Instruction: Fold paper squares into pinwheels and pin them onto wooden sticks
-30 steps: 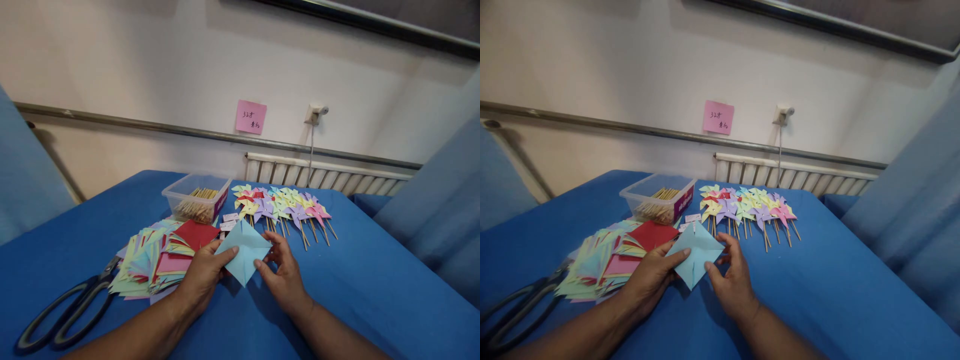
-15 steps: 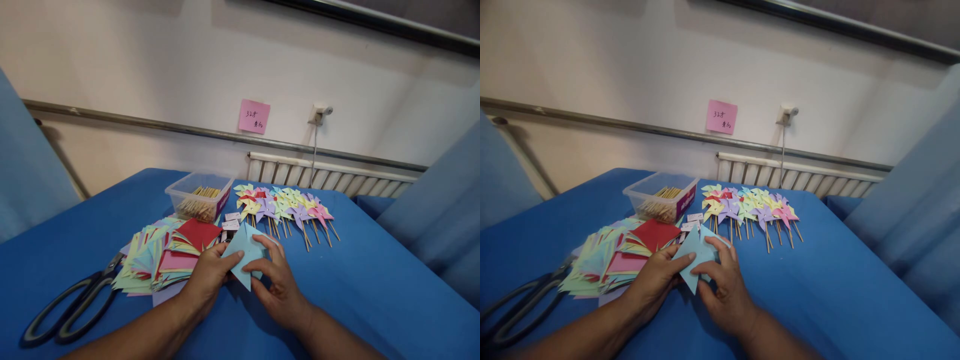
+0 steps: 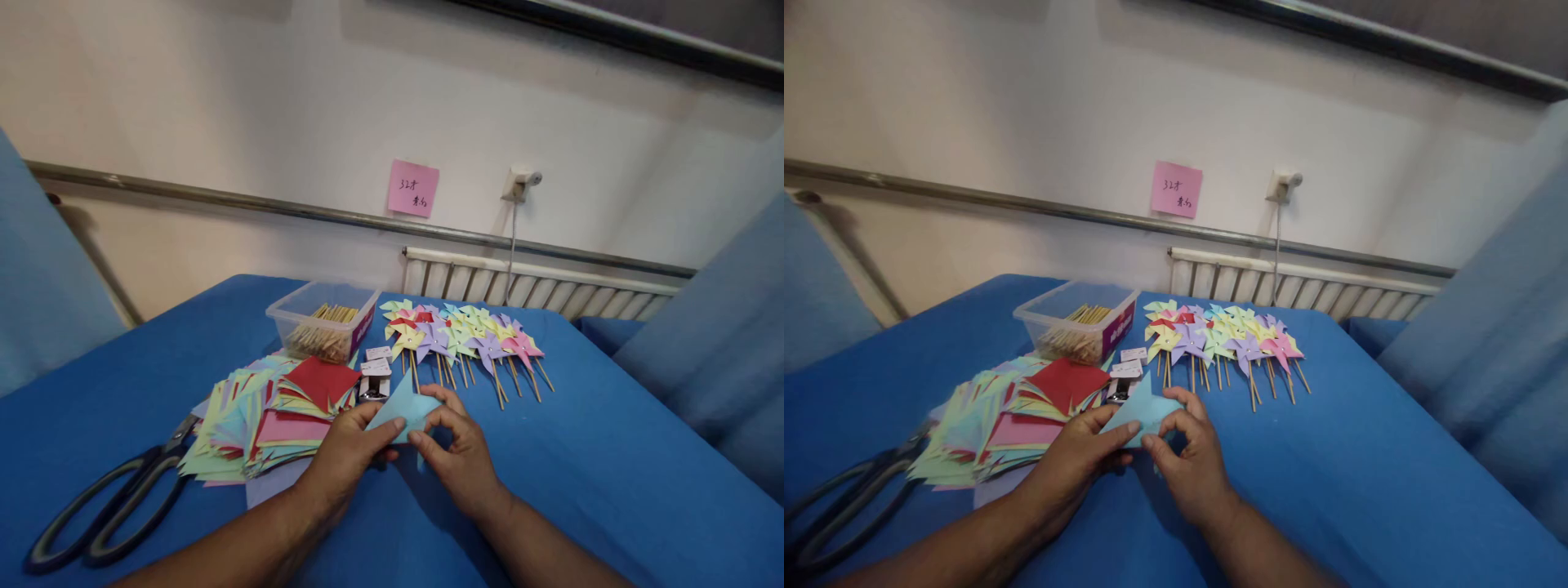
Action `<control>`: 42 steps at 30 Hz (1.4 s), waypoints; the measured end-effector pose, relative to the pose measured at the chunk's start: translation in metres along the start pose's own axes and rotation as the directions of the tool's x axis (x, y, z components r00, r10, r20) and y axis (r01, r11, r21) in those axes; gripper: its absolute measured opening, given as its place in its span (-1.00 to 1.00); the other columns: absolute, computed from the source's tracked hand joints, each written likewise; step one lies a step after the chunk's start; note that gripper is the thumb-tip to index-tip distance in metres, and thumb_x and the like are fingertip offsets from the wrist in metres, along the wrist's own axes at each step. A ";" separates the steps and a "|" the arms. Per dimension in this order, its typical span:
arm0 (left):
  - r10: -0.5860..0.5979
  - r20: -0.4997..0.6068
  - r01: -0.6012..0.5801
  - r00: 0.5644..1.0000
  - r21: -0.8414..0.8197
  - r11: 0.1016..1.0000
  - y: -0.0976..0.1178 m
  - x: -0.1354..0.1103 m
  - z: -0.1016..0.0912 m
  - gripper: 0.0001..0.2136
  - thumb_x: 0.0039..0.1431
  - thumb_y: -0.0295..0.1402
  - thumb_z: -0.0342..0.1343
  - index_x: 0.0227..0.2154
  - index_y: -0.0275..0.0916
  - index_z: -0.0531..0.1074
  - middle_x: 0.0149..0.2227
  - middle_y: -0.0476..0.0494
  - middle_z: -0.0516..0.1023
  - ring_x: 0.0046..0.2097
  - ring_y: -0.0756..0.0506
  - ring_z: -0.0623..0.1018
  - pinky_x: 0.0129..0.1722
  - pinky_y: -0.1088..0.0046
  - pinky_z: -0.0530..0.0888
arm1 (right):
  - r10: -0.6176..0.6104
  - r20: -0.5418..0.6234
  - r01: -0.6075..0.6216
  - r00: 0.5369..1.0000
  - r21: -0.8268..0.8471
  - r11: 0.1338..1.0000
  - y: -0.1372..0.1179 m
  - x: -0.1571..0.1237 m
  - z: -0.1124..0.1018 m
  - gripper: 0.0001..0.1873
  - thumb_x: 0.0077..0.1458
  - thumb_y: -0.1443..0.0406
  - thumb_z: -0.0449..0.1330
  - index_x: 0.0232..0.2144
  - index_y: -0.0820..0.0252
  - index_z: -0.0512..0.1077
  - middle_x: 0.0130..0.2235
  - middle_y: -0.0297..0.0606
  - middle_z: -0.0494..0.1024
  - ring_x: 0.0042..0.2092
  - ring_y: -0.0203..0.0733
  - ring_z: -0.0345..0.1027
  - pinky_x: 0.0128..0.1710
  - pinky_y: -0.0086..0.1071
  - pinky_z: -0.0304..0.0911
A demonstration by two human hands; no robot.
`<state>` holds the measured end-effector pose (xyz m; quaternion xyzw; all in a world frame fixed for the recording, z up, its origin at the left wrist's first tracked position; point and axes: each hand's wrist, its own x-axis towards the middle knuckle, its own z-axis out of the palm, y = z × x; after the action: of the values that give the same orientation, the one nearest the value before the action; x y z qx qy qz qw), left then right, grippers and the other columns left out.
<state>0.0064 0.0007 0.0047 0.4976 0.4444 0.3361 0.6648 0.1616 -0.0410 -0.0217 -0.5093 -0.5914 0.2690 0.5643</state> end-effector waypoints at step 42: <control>0.057 0.066 -0.053 0.996 -0.060 0.997 -0.003 0.001 0.002 -0.75 -0.13 -0.27 0.29 -0.39 -0.28 0.44 -0.55 0.03 0.45 -0.49 0.04 0.41 -0.47 0.57 0.36 | -0.054 0.066 0.060 0.996 -0.098 0.993 0.000 -0.002 0.001 -0.86 -0.09 0.33 0.27 -0.60 0.18 0.38 -0.04 -0.20 0.38 0.02 -0.09 0.25 -0.01 -0.22 0.14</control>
<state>0.0084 0.0001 0.0022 0.5012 0.3975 0.3501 0.6842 0.1603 -0.0426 -0.0225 -0.5111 -0.6361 0.2386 0.5265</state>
